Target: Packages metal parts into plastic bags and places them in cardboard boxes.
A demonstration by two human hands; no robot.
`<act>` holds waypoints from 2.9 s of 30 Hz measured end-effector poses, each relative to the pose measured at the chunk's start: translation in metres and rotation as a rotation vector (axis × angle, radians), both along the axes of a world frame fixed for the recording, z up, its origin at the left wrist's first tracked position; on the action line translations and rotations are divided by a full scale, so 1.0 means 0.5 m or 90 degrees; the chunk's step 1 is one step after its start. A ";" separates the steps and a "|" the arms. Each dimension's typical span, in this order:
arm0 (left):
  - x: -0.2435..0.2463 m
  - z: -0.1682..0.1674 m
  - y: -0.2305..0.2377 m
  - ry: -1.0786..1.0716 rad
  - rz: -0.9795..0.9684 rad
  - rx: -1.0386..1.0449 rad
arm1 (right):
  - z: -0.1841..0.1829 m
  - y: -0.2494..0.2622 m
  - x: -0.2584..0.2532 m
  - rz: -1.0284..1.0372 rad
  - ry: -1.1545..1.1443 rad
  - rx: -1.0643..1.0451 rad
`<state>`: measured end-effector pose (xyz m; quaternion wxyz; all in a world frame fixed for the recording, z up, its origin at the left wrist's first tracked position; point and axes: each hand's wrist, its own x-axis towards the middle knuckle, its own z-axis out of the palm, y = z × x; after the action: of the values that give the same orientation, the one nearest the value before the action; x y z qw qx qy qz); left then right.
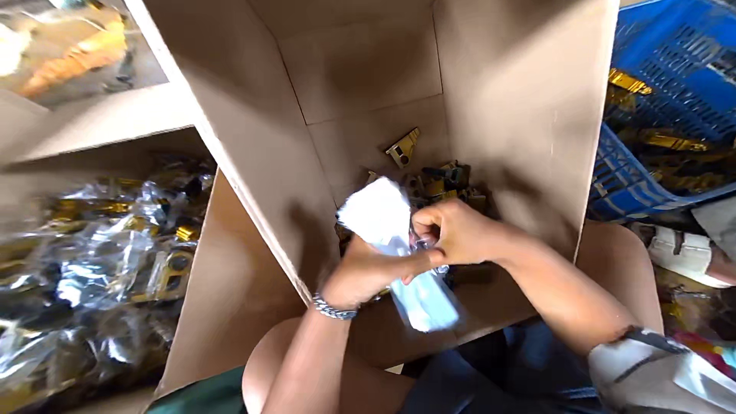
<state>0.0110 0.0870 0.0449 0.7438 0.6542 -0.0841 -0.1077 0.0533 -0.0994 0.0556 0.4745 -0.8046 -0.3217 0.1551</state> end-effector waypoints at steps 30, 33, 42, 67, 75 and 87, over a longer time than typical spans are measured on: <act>-0.007 -0.033 -0.015 -0.113 0.323 0.053 | -0.040 -0.023 -0.080 -0.331 0.207 0.586; -0.013 -0.014 -0.018 -0.033 0.324 -0.029 | -0.065 -0.006 -0.084 -0.341 0.063 0.652; -0.023 0.017 0.003 0.004 0.372 -0.151 | -0.087 -0.030 -0.091 -0.315 -0.367 0.234; -0.061 -0.011 -0.015 0.015 -0.091 0.589 | 0.094 -0.052 -0.075 -0.234 -0.282 0.184; -0.077 -0.064 -0.071 -0.378 0.071 0.529 | -0.132 0.079 -0.081 -0.320 -0.171 0.217; -0.098 -0.083 -0.086 -0.339 -0.010 0.466 | -0.160 0.041 -0.054 -0.328 -0.152 0.258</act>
<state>-0.0382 0.0440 0.0032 0.4151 0.8783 -0.2343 0.0361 0.0263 -0.0787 -0.0245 0.6073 -0.7611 -0.1854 -0.1323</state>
